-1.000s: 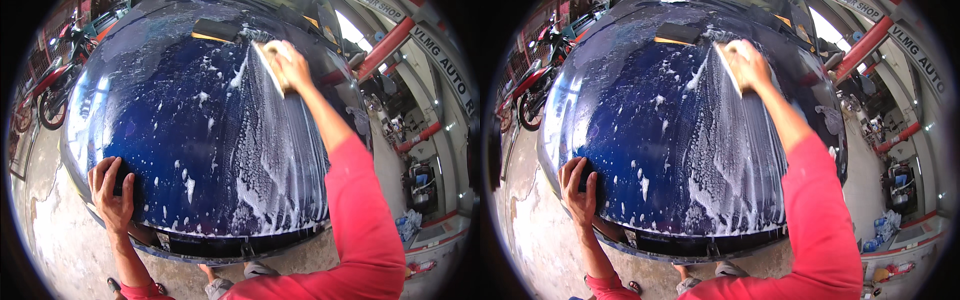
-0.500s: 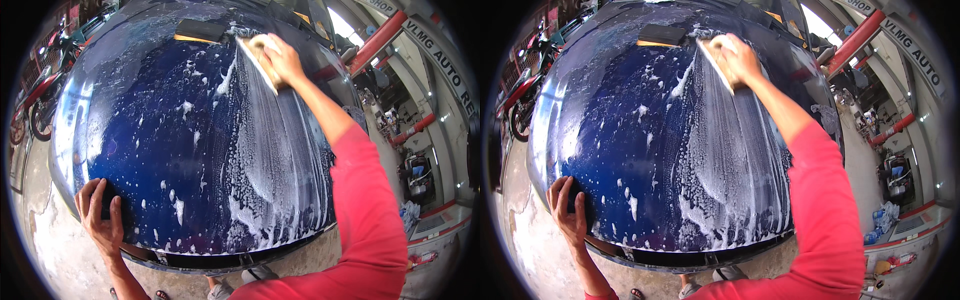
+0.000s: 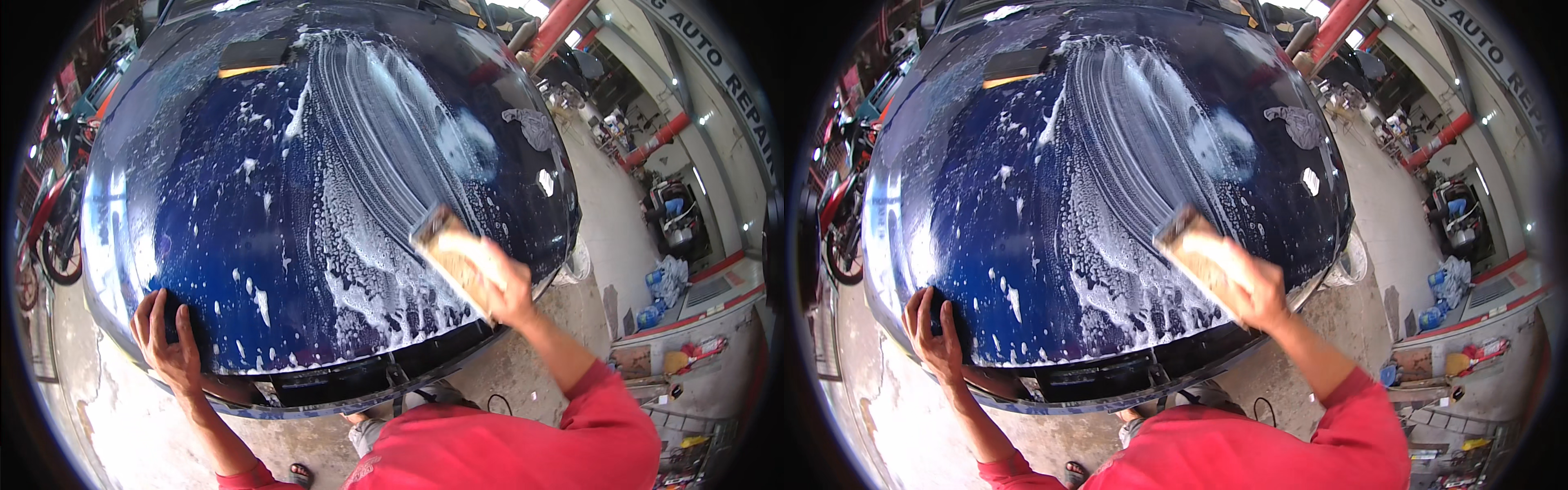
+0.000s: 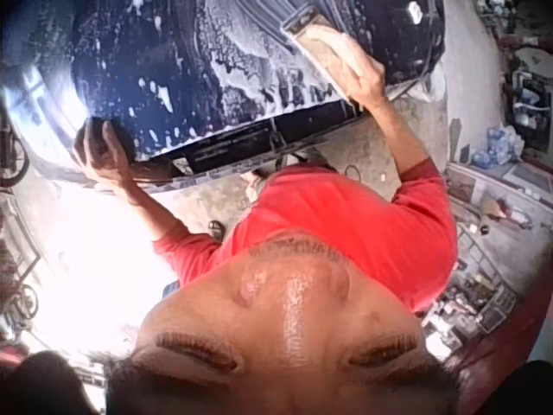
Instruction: The person scrubs the hood of a dark blue car with a sponge and soapy water, then wipes the surface with a cloth. The person repeatedly scrubs and wipes the hood area, focusing on spreading and removing soap suds.
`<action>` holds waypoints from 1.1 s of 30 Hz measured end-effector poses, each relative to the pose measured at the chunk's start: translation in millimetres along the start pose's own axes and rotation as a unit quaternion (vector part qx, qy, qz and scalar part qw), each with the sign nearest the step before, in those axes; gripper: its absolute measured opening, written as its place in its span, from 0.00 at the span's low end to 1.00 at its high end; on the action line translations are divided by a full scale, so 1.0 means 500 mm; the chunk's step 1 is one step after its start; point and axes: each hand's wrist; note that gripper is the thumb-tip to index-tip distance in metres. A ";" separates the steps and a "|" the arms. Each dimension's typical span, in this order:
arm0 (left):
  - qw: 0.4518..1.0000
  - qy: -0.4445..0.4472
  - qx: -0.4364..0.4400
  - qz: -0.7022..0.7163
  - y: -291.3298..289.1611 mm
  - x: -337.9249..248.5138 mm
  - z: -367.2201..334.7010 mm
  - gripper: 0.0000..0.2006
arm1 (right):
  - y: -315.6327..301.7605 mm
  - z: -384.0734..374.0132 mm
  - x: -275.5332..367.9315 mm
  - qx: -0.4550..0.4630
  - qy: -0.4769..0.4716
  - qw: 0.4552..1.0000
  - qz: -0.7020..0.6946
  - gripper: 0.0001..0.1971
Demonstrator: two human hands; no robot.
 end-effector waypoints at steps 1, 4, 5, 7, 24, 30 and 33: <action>1.000 0.001 -0.002 0.002 0.002 0.004 -0.002 0.17 | 0.021 -0.064 -0.043 -0.032 -0.015 0.998 -0.047 0.30; 0.999 0.027 0.000 -0.029 0.001 0.021 0.003 0.16 | 0.057 -0.350 -0.193 -0.059 0.010 0.998 -0.016 0.28; 0.999 0.023 0.004 -0.028 0.002 0.029 0.008 0.16 | 0.075 -0.447 -0.228 -0.072 0.047 0.996 0.018 0.26; 1.000 0.000 0.006 -0.013 0.003 0.050 0.022 0.15 | 0.097 -0.530 -0.245 -0.056 0.106 0.987 0.104 0.26; 0.948 0.238 0.191 0.090 0.240 -0.650 -0.083 0.27 | -0.161 0.107 -0.207 -0.012 -0.072 0.997 0.008 0.31; 0.799 0.508 0.278 0.161 0.646 -1.137 -0.114 0.26 | -0.310 0.217 -0.376 -0.029 -0.164 0.986 -0.020 0.24; 0.772 0.530 0.322 0.139 0.805 -1.184 -0.109 0.21 | -0.385 0.258 -0.513 -0.031 -0.113 0.993 -0.020 0.24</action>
Point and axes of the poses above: each hand's wrist, its own z-axis away from the middle knuckle, its own y-axis out of the palm, x = y × z, and after that the axes turned 7 degrees about z, right-handed
